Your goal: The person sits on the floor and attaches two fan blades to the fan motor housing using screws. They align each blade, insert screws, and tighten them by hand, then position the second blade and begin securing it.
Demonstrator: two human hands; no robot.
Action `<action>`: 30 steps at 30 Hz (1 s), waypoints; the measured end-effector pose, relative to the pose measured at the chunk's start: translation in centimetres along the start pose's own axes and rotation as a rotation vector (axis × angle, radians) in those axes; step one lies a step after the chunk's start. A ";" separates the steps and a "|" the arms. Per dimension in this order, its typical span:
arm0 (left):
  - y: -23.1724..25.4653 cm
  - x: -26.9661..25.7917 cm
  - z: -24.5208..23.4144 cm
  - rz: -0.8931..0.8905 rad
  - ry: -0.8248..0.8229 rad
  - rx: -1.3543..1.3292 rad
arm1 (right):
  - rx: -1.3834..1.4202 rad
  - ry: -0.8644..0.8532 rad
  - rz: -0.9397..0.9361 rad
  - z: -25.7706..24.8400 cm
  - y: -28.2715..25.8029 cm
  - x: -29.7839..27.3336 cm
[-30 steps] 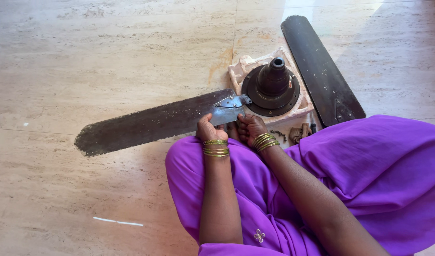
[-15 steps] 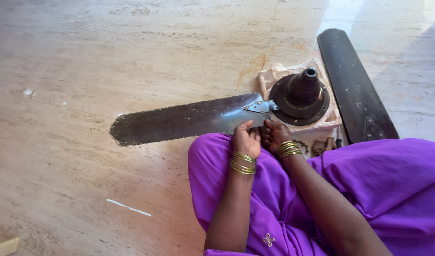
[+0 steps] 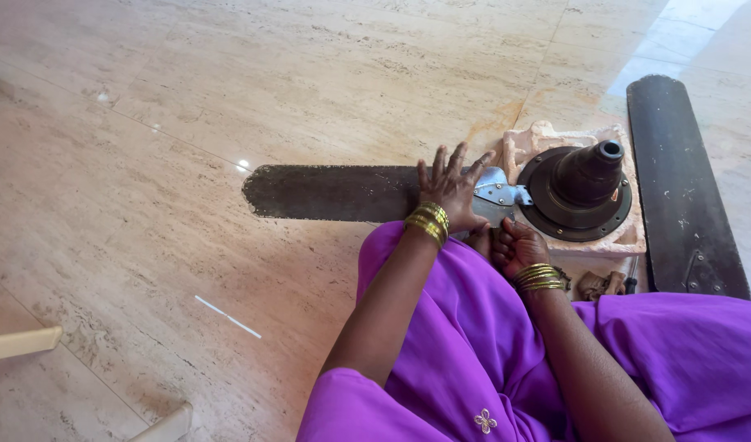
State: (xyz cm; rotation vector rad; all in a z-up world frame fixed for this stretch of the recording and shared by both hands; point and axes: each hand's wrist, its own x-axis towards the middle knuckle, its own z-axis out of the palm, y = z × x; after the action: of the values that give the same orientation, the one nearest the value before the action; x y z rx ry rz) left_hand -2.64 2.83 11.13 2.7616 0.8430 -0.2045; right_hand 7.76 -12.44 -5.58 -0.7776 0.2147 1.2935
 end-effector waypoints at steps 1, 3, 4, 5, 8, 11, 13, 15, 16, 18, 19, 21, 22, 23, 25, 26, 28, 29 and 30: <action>-0.5 0.6 -0.7 -0.036 -0.103 0.088 | -0.012 0.009 -0.001 -0.1 -0.1 0.2; -1.1 1.0 -1.1 -0.088 -0.238 0.164 | -0.034 0.035 0.000 -0.4 -0.1 0.4; -1.3 1.2 -1.0 -0.099 -0.265 0.158 | -0.037 0.034 0.002 -0.3 0.0 0.5; -1.5 1.4 -0.9 -0.109 -0.292 0.151 | -0.041 0.033 0.003 -0.3 0.0 0.6; -1.5 2.3 -0.1 -0.077 -0.365 0.103 | -0.057 0.062 0.006 -0.4 0.1 0.5; -1.5 2.6 0.8 -0.045 -0.413 0.160 | -0.059 0.070 0.007 -0.4 0.0 0.4; -1.5 2.8 1.2 -0.067 -0.421 0.160 | -0.044 0.058 0.007 -0.5 0.1 0.4; -1.4 3.0 1.5 -0.088 -0.432 0.169 | -0.029 0.045 0.003 -0.6 0.2 0.4; -1.2 3.1 1.7 -0.095 -0.437 0.177 | -0.028 0.045 0.013 -0.7 0.1 0.4; -0.9 3.4 1.9 -0.104 -0.431 0.199 | -0.026 0.050 0.031 -0.9 0.2 0.5; -0.9 3.5 2.0 -0.105 -0.419 0.213 | -0.023 0.053 0.041 -0.9 0.2 0.6; -0.7 3.4 2.3 -0.106 -0.396 0.230 | -0.008 0.075 0.058 -1.2 0.3 0.9; -0.7 3.4 2.3 -0.105 -0.384 0.234 | 0.000 0.061 0.063 -1.4 0.4 0.9; -0.7 3.4 2.4 -0.105 -0.372 0.238 | 0.008 0.047 0.067 -1.5 0.5 1.2; -0.5 3.4 2.4 -0.118 -0.360 0.245 | 0.012 0.064 0.053 -2.2 0.5 1.3; -0.4 3.4 2.4 -0.129 -0.374 0.248 | 0.005 0.092 0.036 -2.5 0.6 1.4; -0.1 3.4 2.4 -0.140 -0.387 0.255 | -0.001 0.110 0.010 -3.2 0.8 1.2; -0.1 3.3 2.4 -0.142 -0.386 0.260 | 0.000 0.100 0.000 -3.4 0.9 1.1; -0.1 3.2 2.3 -0.151 -0.382 0.265 | -0.003 0.083 -0.007 -3.6 1.0 0.8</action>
State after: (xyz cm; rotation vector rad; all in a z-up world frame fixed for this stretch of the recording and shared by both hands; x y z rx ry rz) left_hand -0.17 3.94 8.25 2.7500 0.9737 -0.8983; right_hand 8.11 -14.00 -9.06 -0.8343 0.2768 1.2564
